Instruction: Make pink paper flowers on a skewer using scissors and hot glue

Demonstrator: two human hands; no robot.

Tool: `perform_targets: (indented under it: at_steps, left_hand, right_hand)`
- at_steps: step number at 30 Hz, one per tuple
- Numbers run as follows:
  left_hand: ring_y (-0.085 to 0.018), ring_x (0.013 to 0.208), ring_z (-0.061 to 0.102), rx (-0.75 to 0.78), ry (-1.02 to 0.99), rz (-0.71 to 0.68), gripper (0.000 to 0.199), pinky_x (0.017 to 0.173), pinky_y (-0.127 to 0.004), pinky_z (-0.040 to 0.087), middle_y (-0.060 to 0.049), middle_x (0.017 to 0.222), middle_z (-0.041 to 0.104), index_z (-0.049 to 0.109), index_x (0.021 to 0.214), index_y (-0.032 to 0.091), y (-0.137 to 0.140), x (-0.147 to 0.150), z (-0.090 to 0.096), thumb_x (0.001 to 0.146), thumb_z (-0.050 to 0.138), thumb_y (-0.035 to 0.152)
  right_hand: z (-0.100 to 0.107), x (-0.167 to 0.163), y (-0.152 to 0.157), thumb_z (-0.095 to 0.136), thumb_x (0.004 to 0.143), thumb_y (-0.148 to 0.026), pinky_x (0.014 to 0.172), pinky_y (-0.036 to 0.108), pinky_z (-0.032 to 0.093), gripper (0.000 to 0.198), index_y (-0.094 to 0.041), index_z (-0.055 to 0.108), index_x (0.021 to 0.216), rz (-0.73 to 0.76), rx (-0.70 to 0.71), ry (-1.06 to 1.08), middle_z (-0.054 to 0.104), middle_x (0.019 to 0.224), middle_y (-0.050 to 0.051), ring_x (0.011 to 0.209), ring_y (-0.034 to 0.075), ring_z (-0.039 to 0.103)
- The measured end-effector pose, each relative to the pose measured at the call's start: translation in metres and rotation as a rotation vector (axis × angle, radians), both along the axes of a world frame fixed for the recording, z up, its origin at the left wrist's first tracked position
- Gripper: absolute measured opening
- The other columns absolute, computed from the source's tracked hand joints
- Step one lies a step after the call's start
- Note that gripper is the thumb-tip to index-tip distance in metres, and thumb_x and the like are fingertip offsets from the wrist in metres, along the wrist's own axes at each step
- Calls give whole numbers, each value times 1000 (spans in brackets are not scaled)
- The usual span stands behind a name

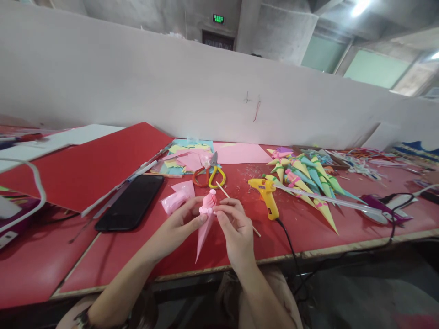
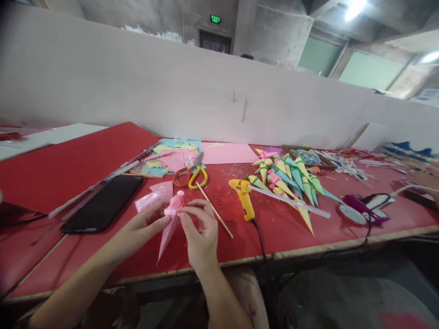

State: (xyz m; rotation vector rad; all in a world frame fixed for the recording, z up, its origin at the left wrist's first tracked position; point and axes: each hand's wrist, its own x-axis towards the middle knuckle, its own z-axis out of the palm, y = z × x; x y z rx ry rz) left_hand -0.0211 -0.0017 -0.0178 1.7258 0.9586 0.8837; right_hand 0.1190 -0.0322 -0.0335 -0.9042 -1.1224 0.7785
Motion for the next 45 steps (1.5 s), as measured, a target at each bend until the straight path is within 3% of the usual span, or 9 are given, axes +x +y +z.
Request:
perform_targets:
  at_steps: [7,11,16,23,27,33,36,41,45]
  left_hand:
    - [-22,103,55,87,89,0,44,86,-32,47,-3,115,59,48,119,27,-3,1,5,79,49,45]
    - [-23,106,53,127,124,14,46,84,-32,48,-3,115,59,48,119,27,-4,1,8,78,48,47]
    - [-23,110,50,130,123,-33,47,88,-30,46,-4,121,55,45,122,24,-5,0,9,80,47,45]
    - [-20,121,38,159,124,-102,49,99,-26,34,-4,135,39,35,128,23,-5,-1,5,83,46,38]
    - [-20,123,36,162,135,-119,54,100,-28,33,-4,138,35,26,133,24,-6,-2,1,83,46,34]
    - [-22,129,24,258,117,-94,60,103,-33,29,-3,143,25,20,135,28,-6,-3,1,82,46,23]
    - [-23,129,24,317,94,-111,65,102,-35,30,-5,143,24,16,136,28,-7,-5,1,79,45,14]
    - [-21,129,26,359,124,-164,65,103,-35,29,-5,142,25,17,136,27,-8,-6,1,79,40,8]
    - [-20,122,37,358,119,-174,65,98,-31,36,-9,138,33,11,136,24,-8,-4,2,80,42,10]
  right_hand:
    - [-1,-4,1,60,72,-22,75,27,48,23,-19,57,95,54,-21,153,58,93,4,86,15,57]
    - [1,-6,1,60,72,-26,80,28,48,32,-19,55,104,204,-83,249,62,100,5,90,16,59]
    - [1,-7,2,58,74,-32,81,32,48,30,-17,60,100,338,-208,265,67,90,5,82,18,63]
    - [-1,-6,3,59,74,-28,82,29,47,23,-19,64,94,292,-132,184,64,97,4,91,18,59]
    - [-4,-6,2,60,73,-22,86,32,45,27,-20,63,99,251,-56,124,60,103,5,97,19,56]
    - [-4,-5,-1,61,72,-21,91,35,43,42,-23,55,113,302,60,16,52,116,7,108,21,50]
    - [0,-4,-4,63,69,-18,94,33,40,46,-26,54,113,255,117,-136,50,117,5,111,20,46]
    - [4,-5,-8,61,70,-18,91,32,42,36,-25,57,105,183,147,-244,52,110,4,105,19,49]
    - [5,-5,-10,60,70,-17,91,33,40,34,-26,57,102,73,205,-314,53,106,4,105,19,48]
